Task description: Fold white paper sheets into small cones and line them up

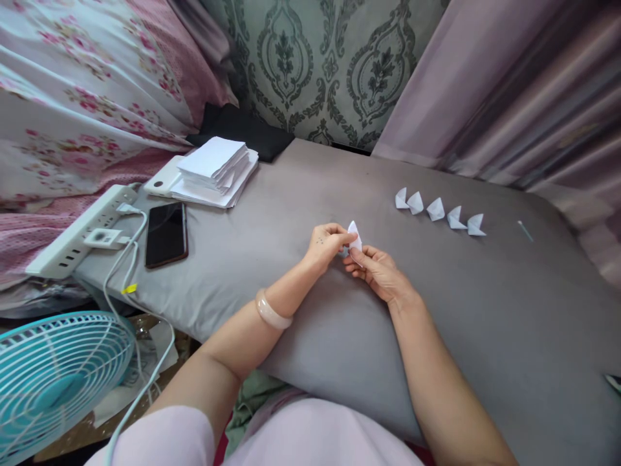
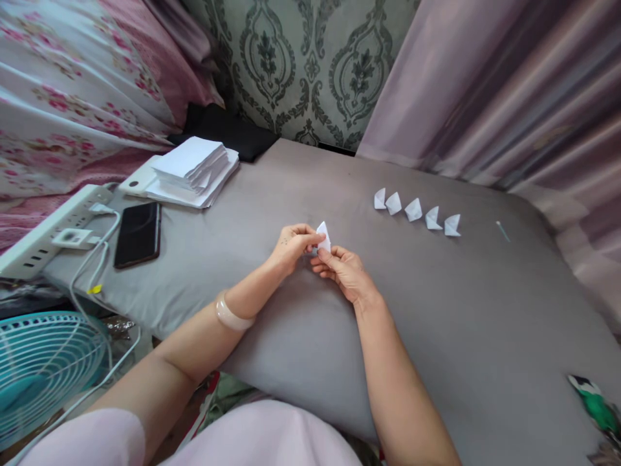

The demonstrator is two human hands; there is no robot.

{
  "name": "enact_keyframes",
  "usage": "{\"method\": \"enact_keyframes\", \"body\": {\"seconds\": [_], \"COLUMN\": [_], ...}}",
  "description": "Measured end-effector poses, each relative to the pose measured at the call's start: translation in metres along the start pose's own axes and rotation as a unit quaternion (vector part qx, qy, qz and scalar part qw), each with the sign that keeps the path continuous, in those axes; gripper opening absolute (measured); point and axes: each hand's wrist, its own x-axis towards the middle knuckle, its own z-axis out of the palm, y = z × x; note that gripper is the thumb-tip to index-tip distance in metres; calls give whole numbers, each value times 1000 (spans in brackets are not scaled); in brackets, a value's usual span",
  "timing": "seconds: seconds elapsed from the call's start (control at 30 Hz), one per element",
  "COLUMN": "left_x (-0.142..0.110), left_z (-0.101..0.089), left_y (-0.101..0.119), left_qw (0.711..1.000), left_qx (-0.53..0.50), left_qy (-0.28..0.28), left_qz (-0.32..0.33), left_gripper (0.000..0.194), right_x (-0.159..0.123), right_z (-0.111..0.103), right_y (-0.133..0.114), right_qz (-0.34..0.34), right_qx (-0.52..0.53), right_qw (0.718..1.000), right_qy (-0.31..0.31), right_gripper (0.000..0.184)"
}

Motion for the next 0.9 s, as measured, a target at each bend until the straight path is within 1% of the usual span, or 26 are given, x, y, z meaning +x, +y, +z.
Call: {"method": "enact_keyframes", "body": {"seconds": [0.07,0.13,0.23,0.43,0.53,0.67,0.8,0.83,0.9], "left_x": [2,3,3,5,7,9,11,12,14], "left_z": [-3,-4,-6,-9,-7,-4,-4,-5,-5], "left_y": [0,0,3,2,-3,-8,-11,-11,-12], "left_qw": [1000,999,999,998,997,993,986,985,986], "left_qx": [12,22,24,-15,-51,-95,-104,-108,-118], "left_qy": [-24,-30,-25,-61,-61,-61,-120,-126,-114], "left_qz": [-10,-3,16,18,12,-24,-45,-42,-33], "left_gripper": [35,40,39,36,38,42,30,28,26], "right_x": [0,-1,-2,-5,-5,-4,-4,-3,-1], "right_z": [1,2,4,4,5,9,12,12,12], "right_y": [1,3,4,0,-1,-1,0,1,2], "right_qz": [-3,-7,-11,-8,-24,-58,-77,-81,-93], "right_qx": [-5,-12,-18,-31,-30,-57,-67,-67,-68], "right_qw": [1000,999,999,999,999,995,990,989,989], "right_qy": [15,31,43,3,14,50,100,103,96], "right_gripper": [28,26,25,31,28,31,33,34,37]}}
